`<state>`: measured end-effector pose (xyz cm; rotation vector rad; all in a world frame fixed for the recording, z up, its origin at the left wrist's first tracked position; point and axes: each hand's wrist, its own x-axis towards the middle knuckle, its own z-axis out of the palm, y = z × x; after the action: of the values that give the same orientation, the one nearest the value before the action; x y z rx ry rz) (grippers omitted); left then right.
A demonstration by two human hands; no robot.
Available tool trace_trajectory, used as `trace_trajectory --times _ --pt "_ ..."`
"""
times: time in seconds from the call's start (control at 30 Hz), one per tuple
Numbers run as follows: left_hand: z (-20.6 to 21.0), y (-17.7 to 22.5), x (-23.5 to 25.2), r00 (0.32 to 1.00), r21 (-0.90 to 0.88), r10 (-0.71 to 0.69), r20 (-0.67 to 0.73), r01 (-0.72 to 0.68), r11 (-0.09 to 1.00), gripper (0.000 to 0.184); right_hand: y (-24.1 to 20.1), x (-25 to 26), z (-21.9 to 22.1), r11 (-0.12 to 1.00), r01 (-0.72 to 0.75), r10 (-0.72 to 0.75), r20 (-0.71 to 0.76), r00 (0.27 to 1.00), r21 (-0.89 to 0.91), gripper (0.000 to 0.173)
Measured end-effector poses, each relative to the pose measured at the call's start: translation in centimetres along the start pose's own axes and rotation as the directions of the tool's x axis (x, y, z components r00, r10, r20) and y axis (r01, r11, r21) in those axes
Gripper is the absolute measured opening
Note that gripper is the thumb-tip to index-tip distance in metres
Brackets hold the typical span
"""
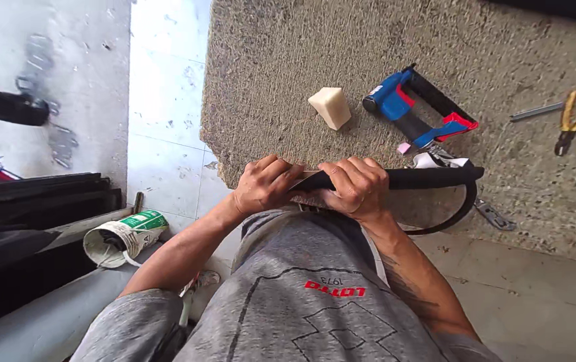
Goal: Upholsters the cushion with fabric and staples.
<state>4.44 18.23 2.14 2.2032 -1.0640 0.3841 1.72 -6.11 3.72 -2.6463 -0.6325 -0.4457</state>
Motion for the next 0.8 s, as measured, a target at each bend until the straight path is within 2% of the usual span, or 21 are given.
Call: trace_trajectory --times 0.17,0.3,0.43,0.57,0.67,0.8 --pt "0.8 0.6 -0.8 0.992 0.030 -0.031 -0.121 0.034 0.999 0.037 -0.4 -0.3 0.1 0.994 -0.040 0.044 -0.036 0.998 0.103 0.035" --pt "1.1 1.1 -0.8 0.983 -0.004 -0.097 -0.157 0.097 0.995 0.033 -0.4 0.2 -0.5 0.976 -0.066 0.066 0.009 0.998 0.206 0.033" --pt "1.1 1.4 -0.7 0.973 -0.061 -0.157 -0.167 0.149 0.987 0.029 -0.5 1.0 -1.6 0.952 -0.154 0.118 0.148 0.982 0.266 0.034" --pt "1.3 1.9 -0.4 0.941 -0.137 -0.265 -0.210 0.241 0.961 0.027 -0.7 2.0 -2.7 0.929 -0.256 0.160 0.332 0.930 0.268 0.040" --pt "1.5 2.6 -0.4 0.934 -0.117 -0.281 -0.222 0.261 0.958 0.026 -1.3 1.8 -2.9 0.896 -0.320 0.201 0.362 0.910 0.307 0.027" --pt "1.7 2.5 -1.1 0.945 -0.094 -0.225 -0.239 0.208 0.974 0.026 -1.9 1.8 -2.7 0.809 -0.405 0.301 0.291 0.908 0.425 0.015"
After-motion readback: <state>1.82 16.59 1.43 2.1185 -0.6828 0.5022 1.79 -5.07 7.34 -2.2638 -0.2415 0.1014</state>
